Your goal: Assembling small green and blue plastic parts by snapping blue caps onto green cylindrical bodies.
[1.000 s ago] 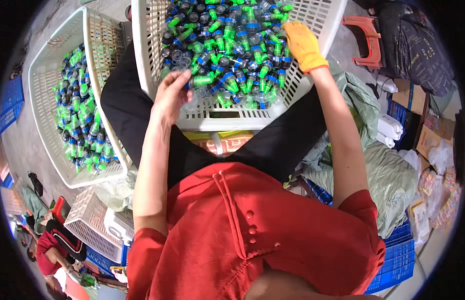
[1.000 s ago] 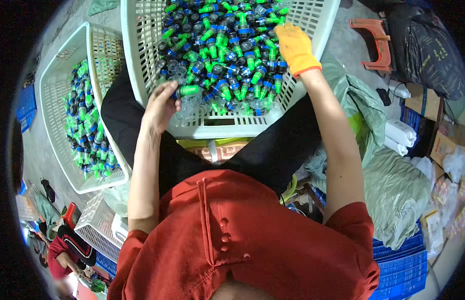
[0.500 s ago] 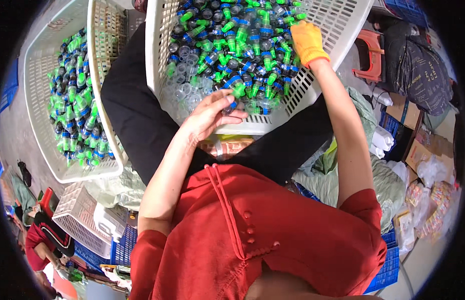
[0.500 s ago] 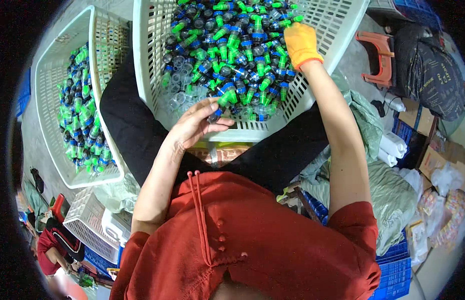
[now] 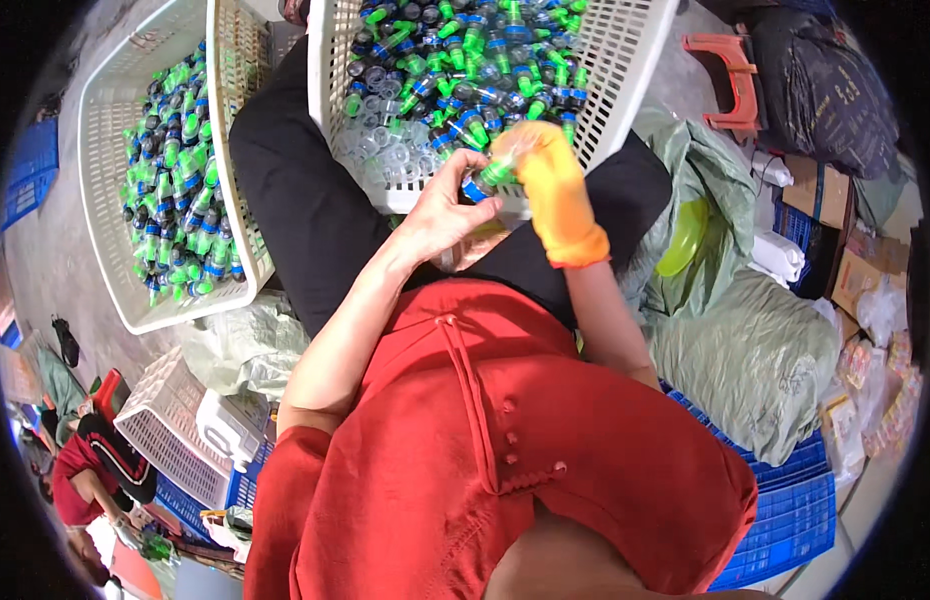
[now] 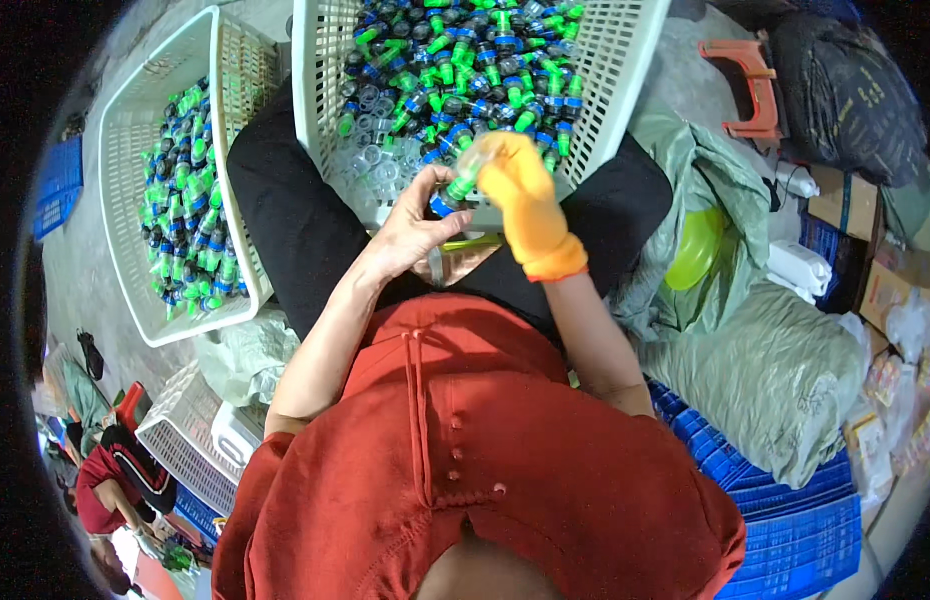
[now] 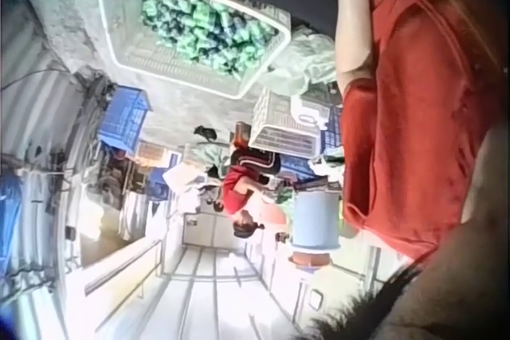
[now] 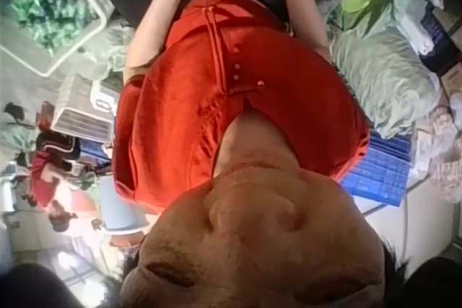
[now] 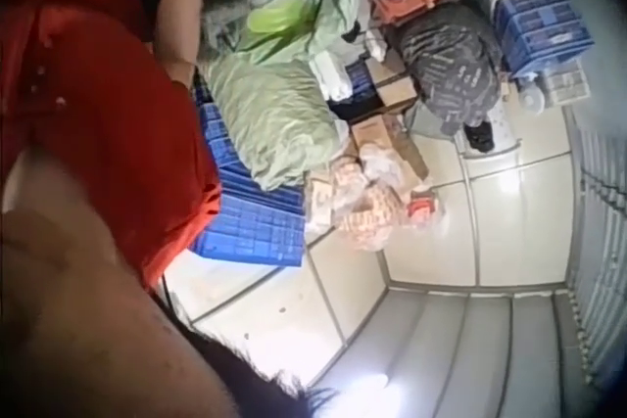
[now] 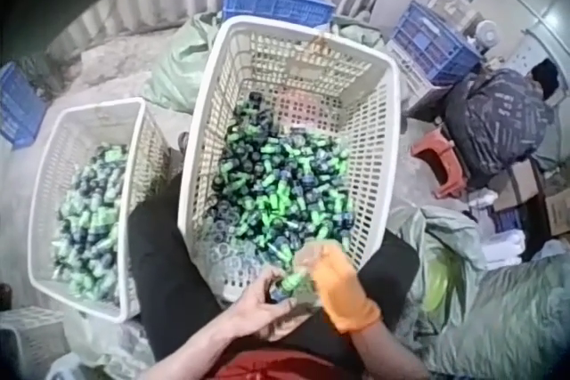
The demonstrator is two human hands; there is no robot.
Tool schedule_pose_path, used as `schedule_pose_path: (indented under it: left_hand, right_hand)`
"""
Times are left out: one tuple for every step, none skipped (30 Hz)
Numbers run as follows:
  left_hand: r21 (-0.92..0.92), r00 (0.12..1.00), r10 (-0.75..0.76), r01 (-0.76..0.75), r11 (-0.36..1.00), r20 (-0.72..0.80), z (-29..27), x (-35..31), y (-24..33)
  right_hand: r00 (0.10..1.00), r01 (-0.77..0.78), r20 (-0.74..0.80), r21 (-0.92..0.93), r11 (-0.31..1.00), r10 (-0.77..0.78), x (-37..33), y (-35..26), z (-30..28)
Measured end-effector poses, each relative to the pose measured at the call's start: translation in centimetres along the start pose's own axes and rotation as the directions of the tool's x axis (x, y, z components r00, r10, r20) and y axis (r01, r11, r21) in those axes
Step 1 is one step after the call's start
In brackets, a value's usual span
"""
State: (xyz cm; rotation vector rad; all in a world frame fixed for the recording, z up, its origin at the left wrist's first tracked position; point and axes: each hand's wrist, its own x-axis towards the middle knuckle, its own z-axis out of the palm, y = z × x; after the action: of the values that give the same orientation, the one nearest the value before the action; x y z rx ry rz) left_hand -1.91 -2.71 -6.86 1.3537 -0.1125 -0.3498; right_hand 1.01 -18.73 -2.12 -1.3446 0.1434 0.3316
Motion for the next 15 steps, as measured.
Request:
schedule_pose_path:
  left_hand:
    - [0.007,1.000,0.009,-0.009,1.000,0.014,0.3,-0.1,0.3]
    - [0.046,1.000,0.031,-0.031,0.998,0.003,0.5,-0.3,0.6]
    - [0.084,0.998,0.055,-0.054,0.995,-0.008,0.6,-0.5,0.9]
    - [0.121,0.997,0.079,-0.076,0.990,-0.020,0.6,-0.7,1.2]
    - [0.158,0.994,0.104,-0.097,0.983,-0.032,0.7,-0.9,1.5]
    - [0.164,0.994,0.108,-0.102,0.981,-0.031,0.6,-1.2,2.3]
    - [0.254,0.998,0.057,-0.057,0.966,0.006,0.4,-1.6,3.2]
    - [0.341,0.999,0.005,-0.017,0.940,0.037,0.3,-1.8,4.6]
    - [0.425,0.997,-0.051,0.019,0.905,0.064,0.3,-2.0,5.6]
    - [0.507,0.990,-0.110,0.052,0.860,0.084,0.2,-2.3,6.0]
    - [0.507,0.991,-0.104,0.048,0.861,0.083,0.2,-2.6,6.1]
    - [0.494,0.984,-0.144,0.074,0.866,0.104,0.2,-3.0,6.1]
    - [0.480,0.975,-0.184,0.103,0.871,0.124,0.2,-3.5,6.0]
    - [0.467,0.964,-0.224,0.133,0.874,0.145,0.2,-3.8,5.9]
    - [0.453,0.950,-0.264,0.164,0.876,0.166,0.2,-3.8,5.6]
  right_hand:
    - [1.000,0.015,-0.008,0.003,1.000,-0.015,-0.9,0.0,0.2]
    - [0.997,0.078,-0.001,-0.037,0.996,-0.078,-1.7,0.1,0.2]
    - [0.990,0.139,0.009,-0.078,0.987,-0.139,-2.3,0.3,0.1]
    - [0.980,0.199,0.022,-0.119,0.973,-0.198,-2.9,0.4,0.1]
    - [0.966,0.257,0.038,-0.160,0.953,-0.255,-3.3,0.3,0.0]
    - [0.965,0.264,0.040,-0.156,0.952,-0.261,-3.9,-0.4,0.0]
    - [0.971,0.231,0.139,-0.325,0.917,-0.196,-4.3,-1.8,-0.4]
    - [0.968,0.212,0.224,-0.488,0.847,-0.114,-4.7,-3.7,-0.8]
    - [0.958,0.203,0.287,-0.635,0.745,-0.017,-5.1,-5.2,-1.2]
    - [0.940,0.207,0.330,-0.761,0.615,0.091,-5.4,-5.8,-1.3]
    - [0.939,0.212,0.332,-0.762,0.612,0.088,-5.5,-5.9,-1.2]
    - [0.909,0.352,0.416,-0.769,0.534,0.000,-5.6,-6.0,-1.0]
    - [0.862,0.481,0.502,-0.758,0.441,-0.076,-5.6,-6.0,-0.8]
    - [0.798,0.596,0.587,-0.730,0.336,-0.140,-5.6,-6.0,-0.6]
    - [0.720,0.694,0.668,-0.685,0.222,-0.190,-5.6,-6.0,-0.5]
